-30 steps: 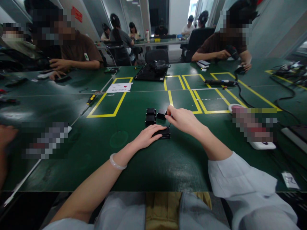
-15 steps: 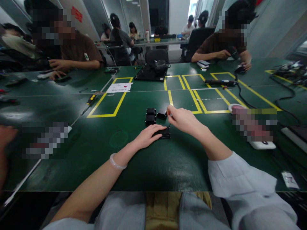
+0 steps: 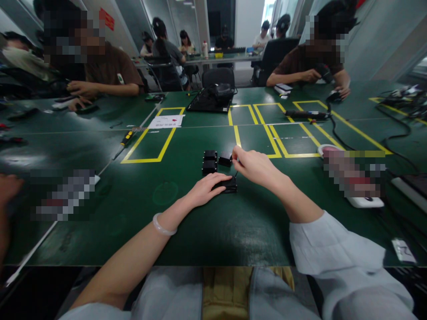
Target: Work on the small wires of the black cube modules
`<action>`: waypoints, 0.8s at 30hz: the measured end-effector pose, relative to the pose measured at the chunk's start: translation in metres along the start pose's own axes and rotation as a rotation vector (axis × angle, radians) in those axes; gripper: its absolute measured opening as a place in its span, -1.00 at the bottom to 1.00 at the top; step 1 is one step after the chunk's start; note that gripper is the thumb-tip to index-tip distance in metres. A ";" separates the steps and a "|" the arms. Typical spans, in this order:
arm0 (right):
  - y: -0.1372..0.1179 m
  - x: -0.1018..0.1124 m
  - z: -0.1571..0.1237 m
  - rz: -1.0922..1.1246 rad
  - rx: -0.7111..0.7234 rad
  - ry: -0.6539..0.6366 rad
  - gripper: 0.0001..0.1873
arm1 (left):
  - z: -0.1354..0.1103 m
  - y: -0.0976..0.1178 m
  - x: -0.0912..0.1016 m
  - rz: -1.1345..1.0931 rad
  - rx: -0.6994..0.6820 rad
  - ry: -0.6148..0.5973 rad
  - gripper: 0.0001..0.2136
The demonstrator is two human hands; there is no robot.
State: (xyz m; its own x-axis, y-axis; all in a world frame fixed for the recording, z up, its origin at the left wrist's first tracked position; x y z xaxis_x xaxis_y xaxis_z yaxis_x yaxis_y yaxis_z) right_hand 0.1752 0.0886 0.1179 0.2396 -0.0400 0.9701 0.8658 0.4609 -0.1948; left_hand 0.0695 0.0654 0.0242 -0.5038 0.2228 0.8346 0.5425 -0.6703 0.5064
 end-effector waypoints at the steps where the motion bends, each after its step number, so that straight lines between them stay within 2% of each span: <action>1: 0.000 0.001 0.000 -0.004 -0.001 0.000 -0.72 | 0.000 0.000 0.000 -0.001 0.001 0.000 -0.64; 24: 0.000 -0.001 -0.001 -0.013 0.004 -0.007 -0.71 | 0.001 0.002 0.000 0.003 -0.001 -0.010 -0.64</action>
State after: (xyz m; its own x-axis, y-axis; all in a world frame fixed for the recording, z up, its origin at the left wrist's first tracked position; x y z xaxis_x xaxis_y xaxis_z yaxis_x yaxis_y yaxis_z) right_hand 0.1749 0.0880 0.1171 0.2247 -0.0399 0.9736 0.8670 0.4642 -0.1811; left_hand 0.0710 0.0645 0.0258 -0.4952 0.2281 0.8383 0.5435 -0.6714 0.5038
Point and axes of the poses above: each hand's wrist, its own z-axis towards the middle knuckle, its own x-axis out of the back of the hand, y = z × x, the point moved 10 cm from there along z, towards the middle knuckle, and after that the axes turned 2 degrees about z, right-handed, at the moved point
